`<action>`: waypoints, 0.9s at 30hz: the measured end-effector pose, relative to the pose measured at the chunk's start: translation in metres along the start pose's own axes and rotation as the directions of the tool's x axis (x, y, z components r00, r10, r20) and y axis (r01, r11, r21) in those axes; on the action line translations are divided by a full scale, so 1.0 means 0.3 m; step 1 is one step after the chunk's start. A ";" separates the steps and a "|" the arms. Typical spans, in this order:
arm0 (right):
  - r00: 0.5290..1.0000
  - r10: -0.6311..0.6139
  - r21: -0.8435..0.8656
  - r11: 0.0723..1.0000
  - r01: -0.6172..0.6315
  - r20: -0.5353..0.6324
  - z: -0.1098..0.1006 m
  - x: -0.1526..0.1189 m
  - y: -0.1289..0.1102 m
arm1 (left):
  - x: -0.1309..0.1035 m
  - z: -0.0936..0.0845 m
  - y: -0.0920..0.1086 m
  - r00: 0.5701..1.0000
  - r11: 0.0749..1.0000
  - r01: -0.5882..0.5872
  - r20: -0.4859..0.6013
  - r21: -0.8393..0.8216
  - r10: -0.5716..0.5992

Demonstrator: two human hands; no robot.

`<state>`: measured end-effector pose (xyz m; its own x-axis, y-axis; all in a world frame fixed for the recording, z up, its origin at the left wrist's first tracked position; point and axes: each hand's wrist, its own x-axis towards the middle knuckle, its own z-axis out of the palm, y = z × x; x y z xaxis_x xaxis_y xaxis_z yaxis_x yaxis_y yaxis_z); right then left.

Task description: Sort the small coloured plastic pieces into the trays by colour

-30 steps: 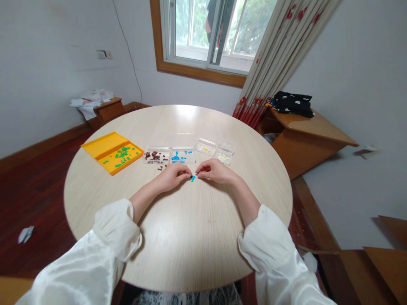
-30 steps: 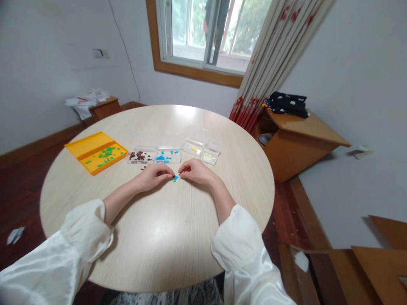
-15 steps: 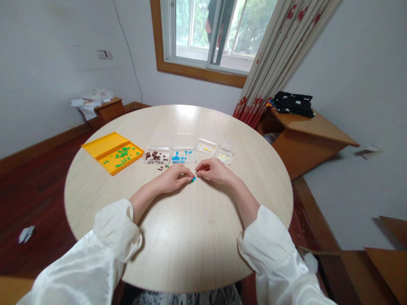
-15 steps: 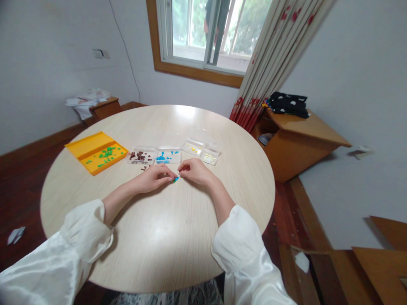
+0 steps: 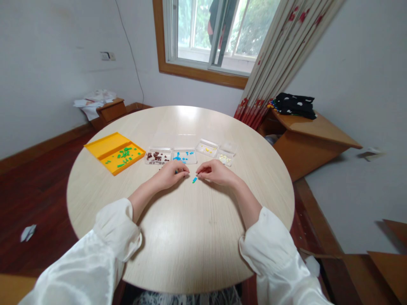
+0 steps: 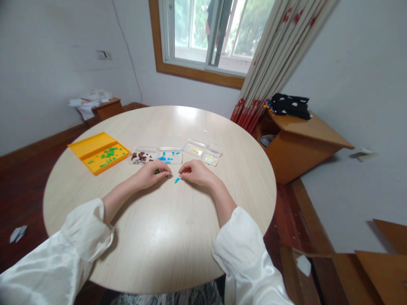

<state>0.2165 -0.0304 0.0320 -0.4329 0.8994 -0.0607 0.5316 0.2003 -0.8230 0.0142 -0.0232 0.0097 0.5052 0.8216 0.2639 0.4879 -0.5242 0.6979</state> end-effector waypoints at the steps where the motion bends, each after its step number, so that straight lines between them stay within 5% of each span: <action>1: 1.000 0.015 0.003 1.000 -0.015 0.004 -0.001 -0.002 -0.004 | 0.001 0.002 0.001 1.000 1.000 0.007 -0.006 -0.010 -0.007; 10: 0.993 0.109 0.111 0.987 -0.114 0.049 0.012 -0.008 -0.027 | 0.001 0.017 0.005 0.998 0.997 0.070 0.010 -0.026 -0.070; 18: 0.999 -0.026 0.044 0.999 0.028 -0.043 0.046 0.009 -0.010 | -0.004 0.007 0.008 0.989 0.998 0.039 0.138 0.042 -0.045; 27: 0.997 -0.046 -0.134 0.990 0.038 -0.054 0.031 0.008 -0.004 | 0.005 0.006 -0.015 0.997 0.991 0.075 -0.041 0.108 -0.071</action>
<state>0.2079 -0.0320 0.0277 -0.4166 0.9091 0.0075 0.6073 0.2845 -0.7418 0.0141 -0.0200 0.0055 0.4393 0.8655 0.2408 0.5985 -0.4819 0.6399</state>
